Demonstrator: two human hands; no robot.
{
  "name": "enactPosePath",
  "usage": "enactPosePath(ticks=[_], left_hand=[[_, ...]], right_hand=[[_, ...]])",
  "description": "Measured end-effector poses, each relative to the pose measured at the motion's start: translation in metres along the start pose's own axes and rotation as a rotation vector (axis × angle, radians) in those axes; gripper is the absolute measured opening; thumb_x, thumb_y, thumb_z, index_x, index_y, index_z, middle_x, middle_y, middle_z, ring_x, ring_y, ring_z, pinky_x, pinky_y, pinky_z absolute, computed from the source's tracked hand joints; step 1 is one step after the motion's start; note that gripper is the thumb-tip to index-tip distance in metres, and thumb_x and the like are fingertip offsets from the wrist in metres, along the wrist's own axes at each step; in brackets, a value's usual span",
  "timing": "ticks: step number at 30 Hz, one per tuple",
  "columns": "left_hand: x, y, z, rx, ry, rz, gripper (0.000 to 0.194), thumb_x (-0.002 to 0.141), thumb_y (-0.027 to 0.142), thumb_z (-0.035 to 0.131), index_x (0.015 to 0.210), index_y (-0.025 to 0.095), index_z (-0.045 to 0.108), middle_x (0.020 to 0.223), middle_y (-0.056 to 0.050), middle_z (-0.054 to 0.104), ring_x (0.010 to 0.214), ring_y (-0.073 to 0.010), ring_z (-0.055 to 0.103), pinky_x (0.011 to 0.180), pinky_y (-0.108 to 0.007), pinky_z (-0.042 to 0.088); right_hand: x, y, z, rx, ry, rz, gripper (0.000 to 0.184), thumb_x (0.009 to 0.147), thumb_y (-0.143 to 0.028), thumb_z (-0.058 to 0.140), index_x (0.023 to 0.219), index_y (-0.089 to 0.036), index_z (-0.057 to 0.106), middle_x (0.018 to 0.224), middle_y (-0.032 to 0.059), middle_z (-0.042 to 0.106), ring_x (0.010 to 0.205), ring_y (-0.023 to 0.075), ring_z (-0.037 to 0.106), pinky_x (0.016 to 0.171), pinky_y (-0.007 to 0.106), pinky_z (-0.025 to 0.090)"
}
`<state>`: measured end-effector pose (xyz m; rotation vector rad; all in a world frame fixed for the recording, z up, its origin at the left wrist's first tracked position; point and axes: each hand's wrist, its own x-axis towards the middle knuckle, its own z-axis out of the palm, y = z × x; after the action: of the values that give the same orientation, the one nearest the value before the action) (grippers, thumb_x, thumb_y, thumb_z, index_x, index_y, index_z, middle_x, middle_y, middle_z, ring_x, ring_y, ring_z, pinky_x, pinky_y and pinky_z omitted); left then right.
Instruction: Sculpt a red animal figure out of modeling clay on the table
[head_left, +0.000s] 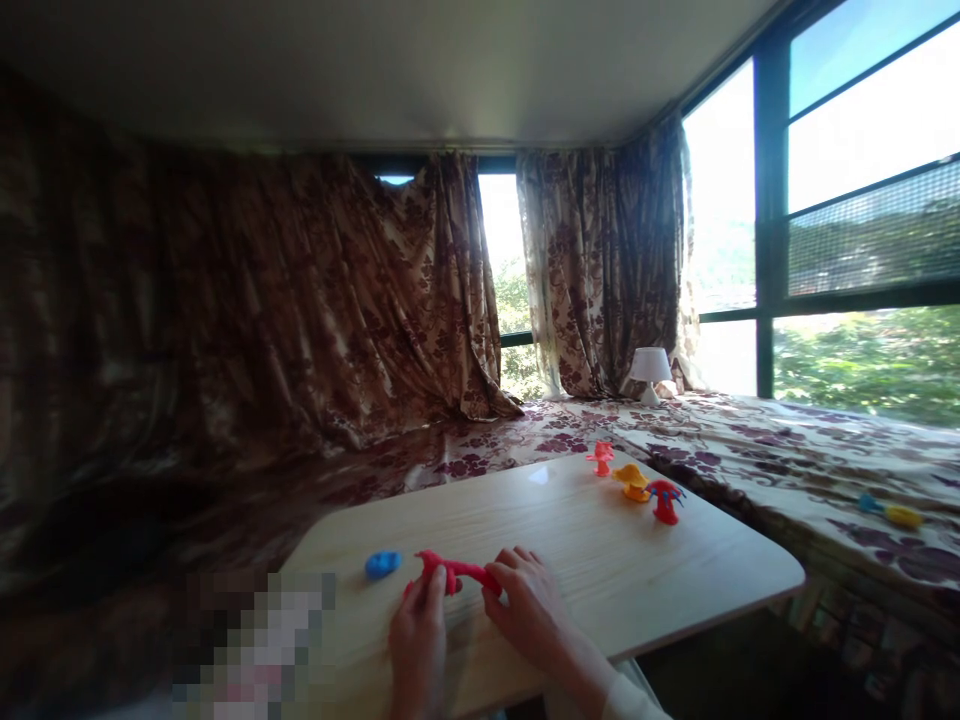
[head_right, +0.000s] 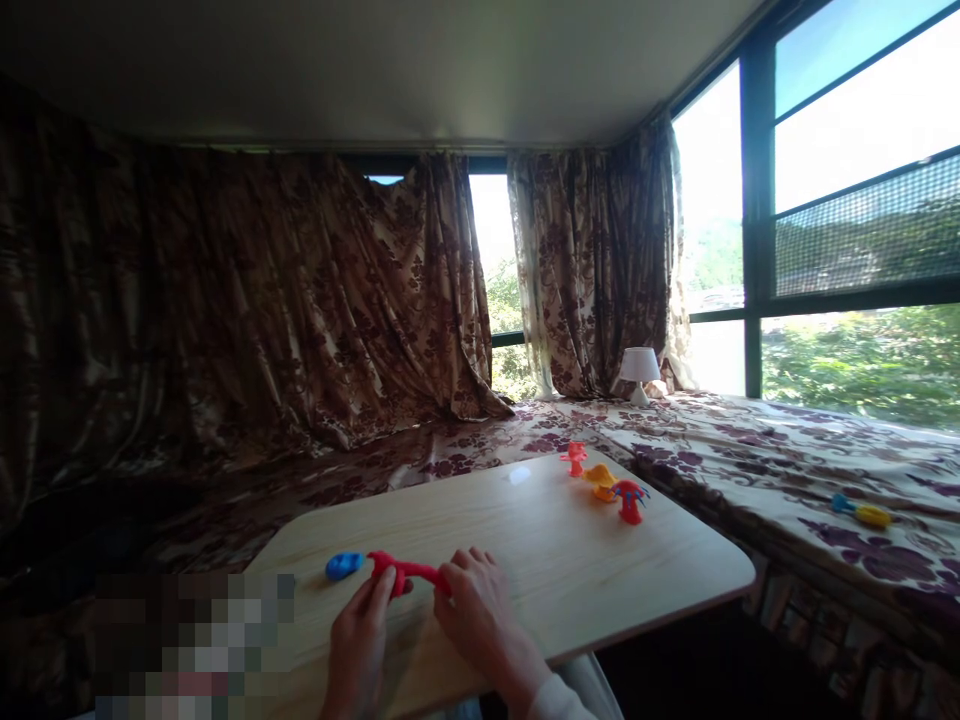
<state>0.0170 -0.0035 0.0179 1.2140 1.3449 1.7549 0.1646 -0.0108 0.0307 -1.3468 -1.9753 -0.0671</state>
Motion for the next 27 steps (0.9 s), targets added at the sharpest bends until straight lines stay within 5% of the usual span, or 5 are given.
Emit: enactPosePath(ticks=[3, 8, 13, 20, 27], left_hand=[[-0.001, 0.001, 0.001, -0.016, -0.01, -0.001, 0.042, 0.057, 0.055, 0.064, 0.067, 0.014, 0.069, 0.06, -0.005, 0.066, 0.064, -0.0239, 0.062, 0.069, -0.035, 0.047], [-0.002, 0.003, 0.0, 0.004, -0.03, -0.008, 0.042, 0.058, 0.055, 0.064, 0.066, 0.014, 0.068, 0.06, -0.004, 0.066, 0.065, -0.0242, 0.062, 0.07, -0.036, 0.046], [-0.002, 0.002, -0.001, 0.084, -0.096, 0.029, 0.038, 0.067, 0.051, 0.06, 0.076, 0.015, 0.069, 0.068, -0.004, 0.068, 0.077, -0.0255, 0.061, 0.077, -0.035, 0.043], [-0.007, 0.009, 0.003, 0.014, -0.231, 0.067, 0.033, 0.069, 0.044, 0.061, 0.083, 0.015, 0.068, 0.082, -0.005, 0.07, 0.083, -0.0235, 0.061, 0.083, -0.033, 0.043], [-0.01, 0.014, 0.004, -0.016, -0.223, 0.047, 0.032, 0.067, 0.042, 0.064, 0.082, 0.015, 0.068, 0.082, -0.006, 0.071, 0.08, -0.0223, 0.062, 0.079, -0.033, 0.046]], right_hand=[[-0.001, -0.001, -0.002, 0.052, 0.011, -0.022, 0.01, 0.079, -0.02, 0.056, 0.084, -0.024, 0.063, 0.079, -0.0009, 0.063, 0.079, 0.0154, 0.053, 0.073, 0.025, 0.032], [-0.002, -0.001, -0.004, 0.08, 0.024, -0.094, 0.021, 0.087, -0.022, 0.047, 0.071, -0.021, 0.06, 0.074, 0.0003, 0.06, 0.075, 0.0141, 0.051, 0.071, 0.024, 0.033], [-0.001, 0.0, -0.004, 0.093, 0.034, -0.084, 0.006, 0.083, -0.024, 0.055, 0.081, -0.023, 0.061, 0.08, 0.0004, 0.062, 0.078, 0.0161, 0.052, 0.072, 0.025, 0.033], [-0.002, 0.002, 0.001, 0.097, 0.022, -0.092, 0.02, 0.088, -0.02, 0.047, 0.072, -0.02, 0.059, 0.072, 0.0004, 0.059, 0.072, 0.0138, 0.051, 0.065, 0.022, 0.033], [-0.003, -0.001, -0.003, 0.166, 0.019, -0.105, 0.016, 0.086, -0.023, 0.051, 0.073, -0.02, 0.06, 0.072, -0.0002, 0.06, 0.074, 0.0139, 0.051, 0.066, 0.022, 0.034]])
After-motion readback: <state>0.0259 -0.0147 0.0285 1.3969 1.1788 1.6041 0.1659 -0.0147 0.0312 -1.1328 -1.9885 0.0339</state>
